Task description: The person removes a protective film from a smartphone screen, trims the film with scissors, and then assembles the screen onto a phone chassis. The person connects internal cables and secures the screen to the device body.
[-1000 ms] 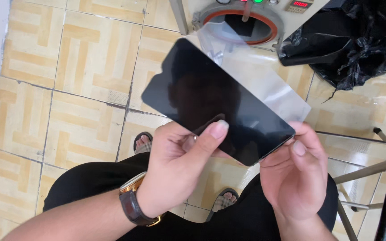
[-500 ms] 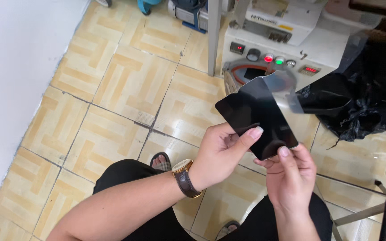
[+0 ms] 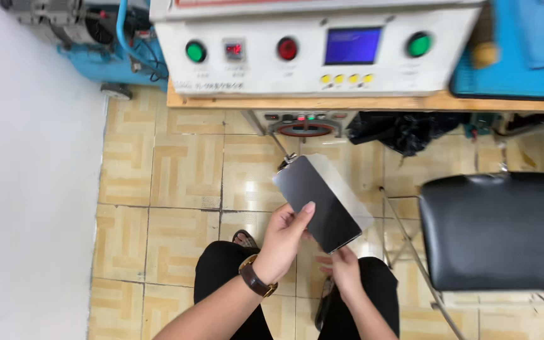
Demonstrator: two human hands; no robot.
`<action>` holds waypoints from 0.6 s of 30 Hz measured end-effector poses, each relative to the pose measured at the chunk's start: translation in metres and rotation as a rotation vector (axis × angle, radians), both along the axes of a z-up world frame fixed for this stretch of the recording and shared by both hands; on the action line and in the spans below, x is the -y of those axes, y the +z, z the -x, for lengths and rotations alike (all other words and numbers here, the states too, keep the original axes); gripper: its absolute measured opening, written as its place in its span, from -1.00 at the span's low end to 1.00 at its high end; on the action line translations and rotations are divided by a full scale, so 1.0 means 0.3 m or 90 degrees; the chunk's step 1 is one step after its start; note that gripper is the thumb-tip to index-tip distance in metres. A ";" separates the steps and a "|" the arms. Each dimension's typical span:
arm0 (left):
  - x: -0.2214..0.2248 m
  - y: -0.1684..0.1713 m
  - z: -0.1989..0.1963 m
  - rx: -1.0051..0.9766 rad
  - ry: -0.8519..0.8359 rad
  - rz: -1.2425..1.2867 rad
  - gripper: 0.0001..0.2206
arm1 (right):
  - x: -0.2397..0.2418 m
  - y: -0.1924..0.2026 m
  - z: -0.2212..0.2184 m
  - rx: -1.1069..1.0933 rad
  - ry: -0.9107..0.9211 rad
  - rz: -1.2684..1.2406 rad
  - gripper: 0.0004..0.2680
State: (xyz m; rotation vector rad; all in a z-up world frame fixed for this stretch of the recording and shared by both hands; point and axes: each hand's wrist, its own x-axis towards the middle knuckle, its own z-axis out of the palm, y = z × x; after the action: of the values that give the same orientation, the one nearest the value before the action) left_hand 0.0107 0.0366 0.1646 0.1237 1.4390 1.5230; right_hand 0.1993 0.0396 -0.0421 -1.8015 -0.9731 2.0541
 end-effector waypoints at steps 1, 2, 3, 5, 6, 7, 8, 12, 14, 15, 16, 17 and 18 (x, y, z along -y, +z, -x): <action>0.008 0.103 -0.042 0.002 -0.023 0.001 -0.65 | 0.067 0.086 -0.076 0.002 -0.023 0.001 -0.80; 0.005 0.206 -0.080 0.076 -0.014 -0.015 -0.77 | 0.127 0.170 -0.142 0.011 0.073 0.031 -0.81; 0.002 0.308 -0.119 0.152 -0.006 -0.026 -0.84 | 0.189 0.251 -0.205 0.019 0.168 0.062 -0.82; -0.032 0.563 -0.184 0.125 -0.061 -0.005 -0.81 | 0.165 0.660 -0.301 0.059 0.231 0.094 -0.81; -0.032 0.679 -0.215 0.092 -0.089 0.012 -0.77 | 0.171 0.854 -0.347 0.093 0.323 0.127 -0.79; -0.031 0.784 -0.256 0.098 -0.110 0.023 -0.77 | 0.202 0.963 -0.425 0.093 0.301 0.139 -0.79; -0.047 0.880 -0.285 0.039 -0.141 0.021 -0.76 | 0.212 1.053 -0.485 0.113 0.255 0.136 -0.80; -0.127 1.190 -0.383 -0.070 -0.208 -0.032 -0.53 | 0.208 1.375 -0.708 0.148 0.061 0.132 -0.78; -0.174 1.258 -0.421 -0.124 -0.280 -0.074 -0.64 | 0.226 1.385 -0.795 0.167 -0.015 0.115 -0.80; -0.189 1.285 -0.442 -0.175 -0.327 -0.105 -0.66 | 0.244 1.383 -0.839 0.189 -0.066 0.108 -0.81; -0.216 1.312 -0.464 -0.180 -0.359 -0.127 -0.66 | 0.232 1.402 -0.851 0.182 -0.103 0.096 -0.81; -0.244 1.335 -0.489 -0.203 -0.388 -0.164 -0.66 | 0.220 1.416 -0.867 0.216 -0.105 0.076 -0.80; -0.240 1.350 -0.536 -0.211 -0.425 -0.191 -0.65 | 0.269 1.448 -0.908 0.259 -0.113 0.075 -0.78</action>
State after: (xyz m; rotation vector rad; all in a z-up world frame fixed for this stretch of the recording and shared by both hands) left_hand 0.1715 0.1085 0.5696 0.9769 1.2239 1.1684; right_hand 0.4718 -0.0411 0.3924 -2.3353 -0.7592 1.7065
